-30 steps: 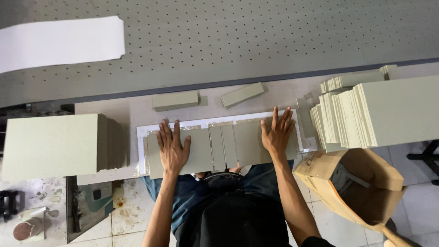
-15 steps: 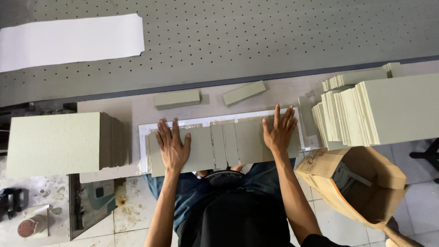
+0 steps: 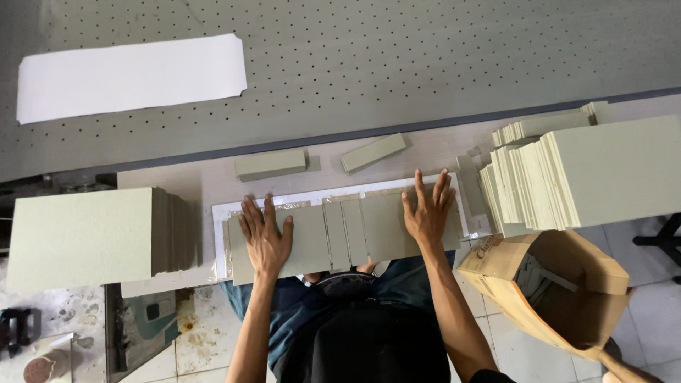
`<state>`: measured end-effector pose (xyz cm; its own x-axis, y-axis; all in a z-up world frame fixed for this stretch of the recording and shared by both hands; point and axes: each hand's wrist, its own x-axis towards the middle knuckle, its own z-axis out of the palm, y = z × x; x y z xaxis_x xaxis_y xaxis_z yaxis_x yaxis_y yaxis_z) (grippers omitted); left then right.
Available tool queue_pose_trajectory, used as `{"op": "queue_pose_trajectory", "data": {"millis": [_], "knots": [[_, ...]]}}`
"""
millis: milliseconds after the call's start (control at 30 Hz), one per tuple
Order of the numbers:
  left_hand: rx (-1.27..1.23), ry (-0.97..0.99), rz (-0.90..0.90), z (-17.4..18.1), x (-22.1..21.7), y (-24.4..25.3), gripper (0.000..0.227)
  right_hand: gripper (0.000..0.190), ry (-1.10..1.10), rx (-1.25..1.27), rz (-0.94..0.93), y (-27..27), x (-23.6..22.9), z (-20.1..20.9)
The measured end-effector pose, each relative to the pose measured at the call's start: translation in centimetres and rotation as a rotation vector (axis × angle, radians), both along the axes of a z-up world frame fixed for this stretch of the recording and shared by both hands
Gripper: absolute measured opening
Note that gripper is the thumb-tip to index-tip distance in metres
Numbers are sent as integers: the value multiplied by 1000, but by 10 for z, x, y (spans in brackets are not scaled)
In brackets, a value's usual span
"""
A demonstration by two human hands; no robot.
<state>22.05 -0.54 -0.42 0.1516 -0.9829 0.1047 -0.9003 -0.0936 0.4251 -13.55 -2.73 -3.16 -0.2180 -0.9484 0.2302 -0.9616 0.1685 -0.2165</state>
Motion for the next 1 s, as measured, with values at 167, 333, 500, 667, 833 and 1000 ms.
{"op": "queue_pose_trajectory", "data": {"millis": [167, 333, 500, 667, 833, 1000], "knots": [[1, 5, 7, -2, 19, -2, 75, 75, 1, -27, -23, -1, 19, -6], [18, -7, 4, -2, 38, -2, 76, 75, 6, -1, -32, -2, 39, -7], [13, -10, 7, -8, 56, -2, 76, 74, -17, 19, -34, -3, 57, -8], [21, 5, 3, -9, 74, -3, 76, 74, -4, 15, -28, -4, 74, -11], [5, 5, -6, -16, 93, -3, 77, 75, -12, 27, -23, -4, 91, -13], [-24, -5, -8, -19, 114, -4, 78, 75, -12, 37, -36, -5, 110, -17]]}}
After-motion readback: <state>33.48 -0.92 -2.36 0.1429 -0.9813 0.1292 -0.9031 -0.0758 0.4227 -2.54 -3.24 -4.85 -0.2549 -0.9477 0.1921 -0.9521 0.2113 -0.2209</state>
